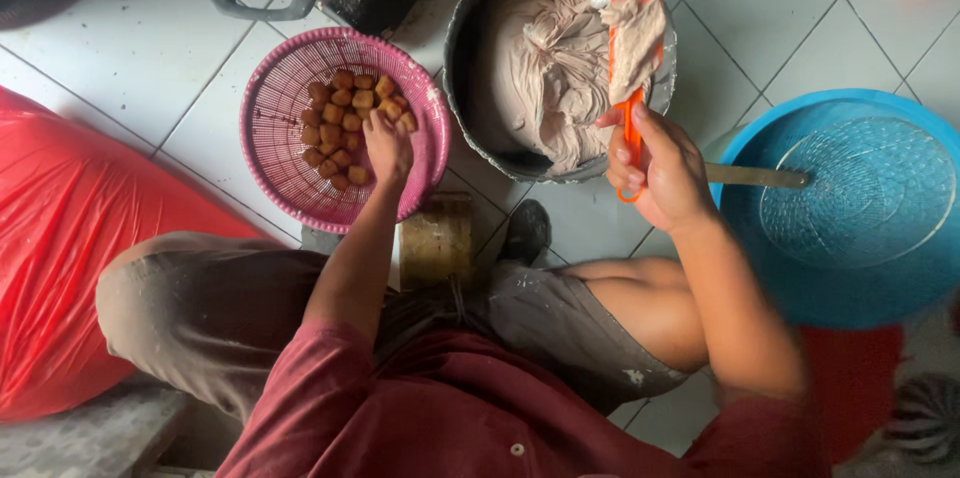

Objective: The person sits on the floor and uses an orange scoop to take batter from a cloth-lined basin. They hold brown food cubes, coat or fill them with batter by hand and with the scoop, and place the finished pieces into a pink basket, occasionally dropping pieces into a nearby pot of liquid.

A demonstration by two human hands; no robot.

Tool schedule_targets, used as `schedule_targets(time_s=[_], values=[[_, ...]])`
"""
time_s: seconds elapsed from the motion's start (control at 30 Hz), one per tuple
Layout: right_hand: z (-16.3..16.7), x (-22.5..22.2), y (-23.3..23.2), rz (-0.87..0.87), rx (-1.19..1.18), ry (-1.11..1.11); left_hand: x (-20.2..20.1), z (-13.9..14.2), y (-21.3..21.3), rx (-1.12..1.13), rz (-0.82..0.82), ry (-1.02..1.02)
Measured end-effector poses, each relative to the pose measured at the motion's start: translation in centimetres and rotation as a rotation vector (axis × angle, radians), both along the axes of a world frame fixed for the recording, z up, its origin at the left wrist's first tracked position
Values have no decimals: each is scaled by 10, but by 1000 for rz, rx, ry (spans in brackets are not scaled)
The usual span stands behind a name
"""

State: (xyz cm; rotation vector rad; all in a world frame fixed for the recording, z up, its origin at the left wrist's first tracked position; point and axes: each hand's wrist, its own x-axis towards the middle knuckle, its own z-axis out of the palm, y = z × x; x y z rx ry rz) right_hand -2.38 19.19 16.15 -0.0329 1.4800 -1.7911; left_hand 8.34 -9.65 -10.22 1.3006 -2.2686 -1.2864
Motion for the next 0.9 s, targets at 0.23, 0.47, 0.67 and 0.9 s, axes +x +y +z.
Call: schedule_targets(time_s=[0.23,0.47,0.67,0.9], values=[[-19,-3,-13,-106,16,132,-65,136,78,-156,-633,791],[-15,2,-2,-51,13,235,-38,203,114,27,-670,931],[-23,9,-3,1,169,610,-26,198,130,515,-567,900],[-27,11,-3,-117,96,393,-36,187,128,1194,-457,818]])
